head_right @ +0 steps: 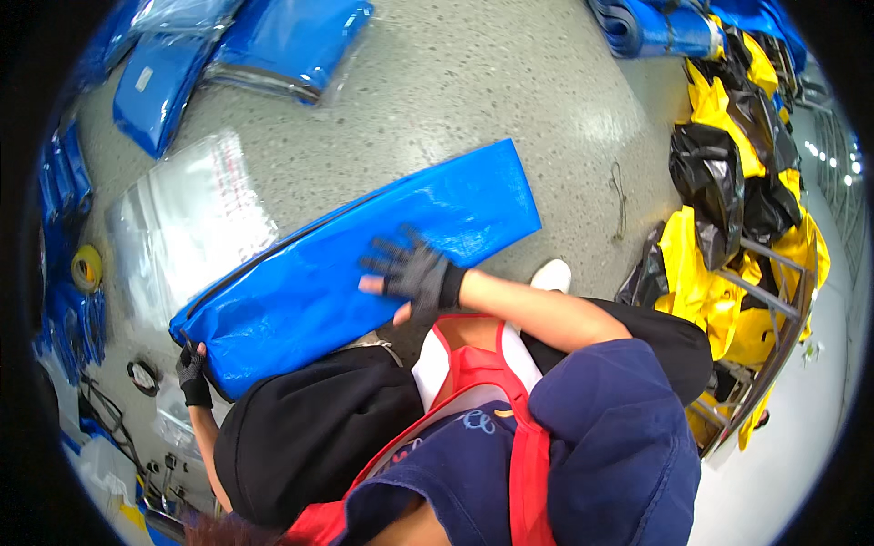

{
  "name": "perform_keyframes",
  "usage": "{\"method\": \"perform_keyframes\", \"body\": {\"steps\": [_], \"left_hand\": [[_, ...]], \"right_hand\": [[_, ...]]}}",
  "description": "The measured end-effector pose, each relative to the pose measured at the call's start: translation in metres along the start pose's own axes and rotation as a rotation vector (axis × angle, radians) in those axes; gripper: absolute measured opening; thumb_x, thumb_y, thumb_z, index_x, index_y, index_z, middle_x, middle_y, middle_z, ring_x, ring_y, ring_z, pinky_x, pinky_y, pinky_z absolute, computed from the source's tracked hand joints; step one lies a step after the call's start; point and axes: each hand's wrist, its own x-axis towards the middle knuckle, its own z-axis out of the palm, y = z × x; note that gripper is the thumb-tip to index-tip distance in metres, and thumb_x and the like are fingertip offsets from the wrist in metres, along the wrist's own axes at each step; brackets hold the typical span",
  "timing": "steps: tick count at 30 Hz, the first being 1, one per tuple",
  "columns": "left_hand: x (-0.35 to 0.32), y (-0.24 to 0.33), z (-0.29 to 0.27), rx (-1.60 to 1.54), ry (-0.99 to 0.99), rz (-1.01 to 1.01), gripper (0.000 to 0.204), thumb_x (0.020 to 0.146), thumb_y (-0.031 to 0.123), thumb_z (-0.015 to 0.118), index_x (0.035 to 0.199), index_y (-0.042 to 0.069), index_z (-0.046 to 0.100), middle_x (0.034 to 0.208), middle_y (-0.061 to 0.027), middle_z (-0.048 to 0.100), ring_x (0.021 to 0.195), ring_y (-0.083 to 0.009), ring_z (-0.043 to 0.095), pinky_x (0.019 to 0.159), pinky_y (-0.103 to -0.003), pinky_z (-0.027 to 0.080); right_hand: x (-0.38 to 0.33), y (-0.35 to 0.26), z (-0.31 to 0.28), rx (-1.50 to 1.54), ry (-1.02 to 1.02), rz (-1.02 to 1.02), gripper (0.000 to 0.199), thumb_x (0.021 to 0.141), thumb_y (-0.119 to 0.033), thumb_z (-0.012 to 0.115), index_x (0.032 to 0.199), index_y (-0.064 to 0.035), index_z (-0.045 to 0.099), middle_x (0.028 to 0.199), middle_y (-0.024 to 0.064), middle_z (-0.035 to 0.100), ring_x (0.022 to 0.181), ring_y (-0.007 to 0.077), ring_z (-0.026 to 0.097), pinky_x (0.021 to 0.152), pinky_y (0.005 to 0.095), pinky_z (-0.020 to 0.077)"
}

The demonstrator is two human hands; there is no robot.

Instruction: The person folds blue and yellow tarps on the floor, aligns edges, and places them into clear plastic bags. The person repeats this process for multiple tarps, stacking the packaged items on the floor.

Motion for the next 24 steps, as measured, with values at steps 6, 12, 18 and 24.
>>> {"method": "perform_keyframes", "body": {"steps": [6, 12, 18, 24], "left_hand": [[0.022, -0.058, 0.028, 0.303, 0.419, 0.288, 0.036, 0.085, 0.028, 0.068, 0.107, 0.000, 0.062, 0.093, -0.0083, 0.060, 0.091, -0.0217, 0.055, 0.086, -0.033, 0.041], [0.022, -0.012, 0.053, 0.586, 0.438, 0.336, 0.024, 0.077, 0.021, 0.073, 0.088, 0.001, 0.065, 0.087, -0.0093, 0.063, 0.083, -0.0235, 0.057, 0.083, -0.035, 0.043], [0.006, 0.015, 0.070, 0.413, 0.417, 0.210, 0.035, 0.078, 0.037, 0.070, 0.095, 0.007, 0.066, 0.098, -0.0174, 0.061, 0.096, -0.0350, 0.058, 0.085, -0.040, 0.045], [-0.018, 0.000, 0.095, 0.797, 0.381, 0.356, 0.039, 0.078, 0.035, 0.066, 0.107, 0.009, 0.065, 0.096, -0.0199, 0.061, 0.094, -0.0380, 0.056, 0.082, -0.046, 0.045]], "right_hand": [[-0.068, 0.110, 0.019, -0.419, 0.221, 0.769, 0.073, 0.082, -0.070, 0.038, 0.144, -0.0308, 0.032, 0.153, 0.0110, 0.022, 0.141, 0.0379, 0.012, 0.103, 0.0699, -0.0012], [-0.104, 0.164, 0.041, -0.362, 0.692, 0.864, 0.087, 0.079, -0.065, 0.053, 0.143, -0.0086, 0.033, 0.149, 0.0199, 0.027, 0.139, 0.0365, 0.019, 0.113, 0.0515, 0.0092], [-0.137, 0.201, 0.017, 0.177, 0.787, 1.382, 0.084, 0.082, -0.068, 0.050, 0.143, -0.0137, 0.030, 0.130, 0.0226, 0.049, 0.112, 0.0394, 0.053, 0.095, 0.0465, 0.0399], [-0.191, 0.158, 0.056, -0.356, 0.669, 1.288, 0.063, 0.092, -0.039, 0.049, 0.146, -0.0143, 0.027, 0.136, 0.0219, 0.044, 0.124, 0.0390, 0.043, 0.103, 0.0442, 0.0341]]}}
